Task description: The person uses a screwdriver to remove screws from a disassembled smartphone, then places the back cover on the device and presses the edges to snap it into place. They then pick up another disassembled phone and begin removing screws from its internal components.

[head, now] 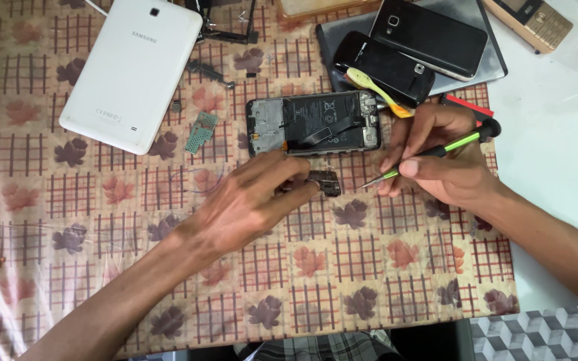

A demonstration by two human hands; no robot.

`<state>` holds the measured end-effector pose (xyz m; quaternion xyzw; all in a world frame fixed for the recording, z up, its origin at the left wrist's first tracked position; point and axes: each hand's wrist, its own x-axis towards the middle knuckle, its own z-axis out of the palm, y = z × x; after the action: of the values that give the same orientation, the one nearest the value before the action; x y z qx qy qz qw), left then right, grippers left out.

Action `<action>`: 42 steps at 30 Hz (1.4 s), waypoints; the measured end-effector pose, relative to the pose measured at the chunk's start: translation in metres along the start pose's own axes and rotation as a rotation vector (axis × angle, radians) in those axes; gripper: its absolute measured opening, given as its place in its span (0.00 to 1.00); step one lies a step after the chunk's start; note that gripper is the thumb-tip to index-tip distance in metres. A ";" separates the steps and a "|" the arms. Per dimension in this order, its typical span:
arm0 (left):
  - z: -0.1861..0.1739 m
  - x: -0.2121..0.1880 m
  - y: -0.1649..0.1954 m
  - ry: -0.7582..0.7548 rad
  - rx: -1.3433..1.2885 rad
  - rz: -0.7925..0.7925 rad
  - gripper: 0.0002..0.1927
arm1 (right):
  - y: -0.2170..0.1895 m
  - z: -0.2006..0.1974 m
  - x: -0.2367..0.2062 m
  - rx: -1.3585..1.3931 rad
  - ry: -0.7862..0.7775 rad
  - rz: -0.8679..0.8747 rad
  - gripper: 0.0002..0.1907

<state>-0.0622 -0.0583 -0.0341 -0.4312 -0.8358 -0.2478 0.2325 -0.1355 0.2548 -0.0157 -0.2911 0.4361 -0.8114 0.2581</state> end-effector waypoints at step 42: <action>-0.023 0.017 -0.006 -0.219 -0.333 -0.108 0.19 | 0.013 0.025 0.005 -0.836 -0.121 0.022 0.14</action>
<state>-0.0719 -0.0651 -0.0080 -0.4428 -0.8254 -0.3463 0.0523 -0.1190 0.2313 -0.0139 -0.4132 0.7148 -0.5435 0.1514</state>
